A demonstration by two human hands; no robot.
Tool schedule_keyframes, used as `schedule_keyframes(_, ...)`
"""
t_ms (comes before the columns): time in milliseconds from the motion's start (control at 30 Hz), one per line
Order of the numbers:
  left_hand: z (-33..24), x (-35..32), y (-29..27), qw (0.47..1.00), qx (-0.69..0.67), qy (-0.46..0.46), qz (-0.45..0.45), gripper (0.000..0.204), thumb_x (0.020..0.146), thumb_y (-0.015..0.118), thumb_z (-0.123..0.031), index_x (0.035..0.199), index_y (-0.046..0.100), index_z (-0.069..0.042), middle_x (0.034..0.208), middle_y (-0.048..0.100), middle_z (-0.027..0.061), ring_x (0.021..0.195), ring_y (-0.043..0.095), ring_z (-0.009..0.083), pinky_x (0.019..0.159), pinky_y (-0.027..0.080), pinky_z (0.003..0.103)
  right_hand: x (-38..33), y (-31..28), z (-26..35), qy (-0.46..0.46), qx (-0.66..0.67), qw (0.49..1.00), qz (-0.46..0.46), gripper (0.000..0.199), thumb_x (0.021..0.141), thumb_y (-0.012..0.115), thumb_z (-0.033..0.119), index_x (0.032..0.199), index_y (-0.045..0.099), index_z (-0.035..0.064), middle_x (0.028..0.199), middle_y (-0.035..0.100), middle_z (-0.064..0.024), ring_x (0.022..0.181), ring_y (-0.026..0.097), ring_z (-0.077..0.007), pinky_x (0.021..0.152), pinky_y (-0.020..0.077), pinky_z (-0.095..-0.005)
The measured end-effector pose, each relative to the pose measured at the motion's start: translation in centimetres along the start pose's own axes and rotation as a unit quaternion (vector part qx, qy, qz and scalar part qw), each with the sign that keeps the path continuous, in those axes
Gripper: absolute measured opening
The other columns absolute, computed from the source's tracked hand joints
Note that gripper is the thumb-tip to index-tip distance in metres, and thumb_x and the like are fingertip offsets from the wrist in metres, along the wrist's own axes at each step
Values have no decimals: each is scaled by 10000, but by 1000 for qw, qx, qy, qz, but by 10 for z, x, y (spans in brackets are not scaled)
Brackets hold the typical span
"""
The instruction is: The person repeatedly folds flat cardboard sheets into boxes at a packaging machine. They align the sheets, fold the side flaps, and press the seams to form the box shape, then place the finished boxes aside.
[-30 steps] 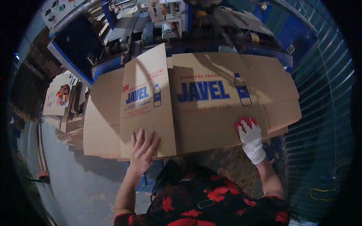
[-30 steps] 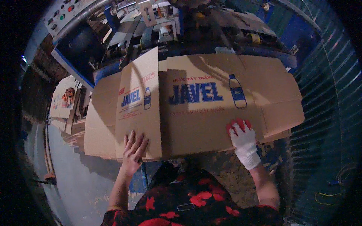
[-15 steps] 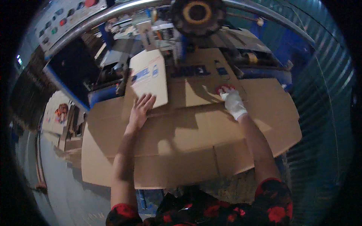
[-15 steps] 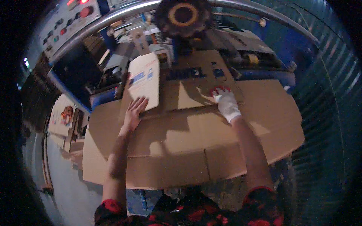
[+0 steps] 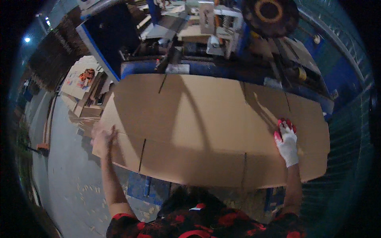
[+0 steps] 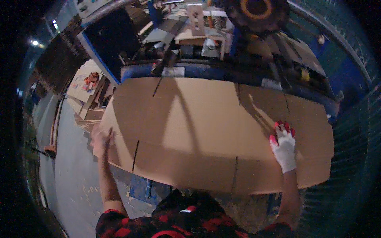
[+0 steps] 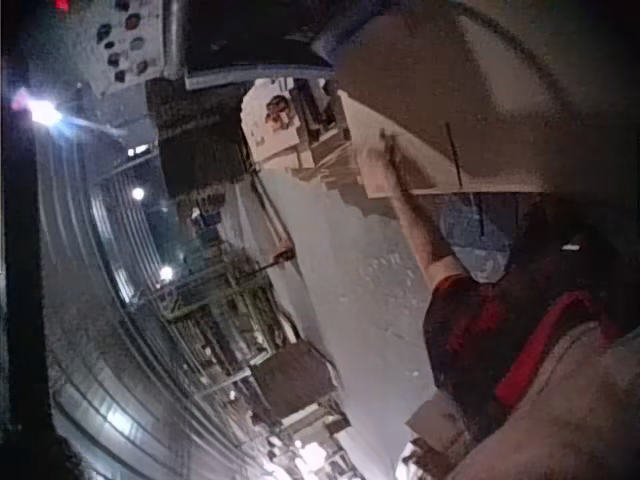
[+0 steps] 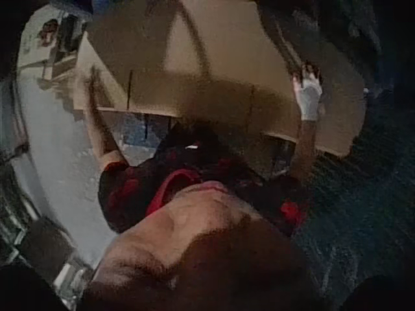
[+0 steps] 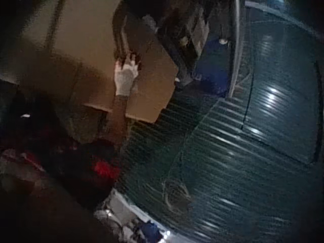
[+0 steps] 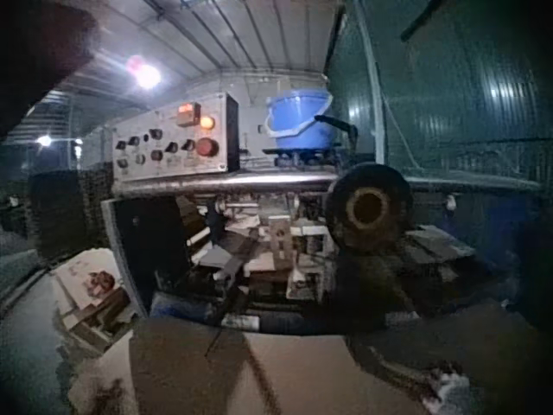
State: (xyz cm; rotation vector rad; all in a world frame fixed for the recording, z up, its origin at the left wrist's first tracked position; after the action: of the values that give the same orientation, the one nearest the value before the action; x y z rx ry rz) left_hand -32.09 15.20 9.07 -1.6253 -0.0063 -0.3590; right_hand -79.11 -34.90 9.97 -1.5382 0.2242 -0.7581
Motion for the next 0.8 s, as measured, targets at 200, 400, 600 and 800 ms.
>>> schedule_keyframes(200,190,9,74,965,-193,-25,178,719,769,629,-600,1121,575,24,1020,632,238,956,603,385,798,468,453,-77,-30,55,44,-43,998,33,499,765,641,154,1233,516,35,1284,498,-160,1224,421,-349,1036,317,-474)
schedule_keyframes(400,214,-11,74,973,-101,-89,190,664,763,649,-590,942,577,45,852,610,215,789,600,335,693,481,417,-235,-59,-44,397,-119,853,-318,572,786,696,205,1286,480,32,1282,515,-129,1201,463,-303,1039,350,-408)
schedule_keyframes(600,176,-15,10,999,-34,10,12,581,801,699,-424,1105,550,49,987,619,201,875,593,260,798,461,351,-304,-19,-98,484,594,505,-397,500,802,723,131,1246,512,42,1177,572,-75,1071,549,-235,919,458,-392)
schedule_keyframes(800,126,-60,-58,670,-741,42,-20,490,830,677,-175,1249,484,-8,1181,561,115,1033,530,215,929,419,368,-263,-76,-35,402,374,738,-393,435,793,678,13,1203,533,24,1074,621,-41,909,615,-212,825,503,-348)
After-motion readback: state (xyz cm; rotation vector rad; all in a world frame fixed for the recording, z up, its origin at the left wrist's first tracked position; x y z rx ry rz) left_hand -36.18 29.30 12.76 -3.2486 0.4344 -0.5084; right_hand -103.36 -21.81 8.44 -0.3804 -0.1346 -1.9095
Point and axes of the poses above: each hand's wrist, its own x-axis towards the middle knuckle, its own y-axis out of the palm, z = x × y, the point moved 4 cm from there along x, towards the middle knuckle
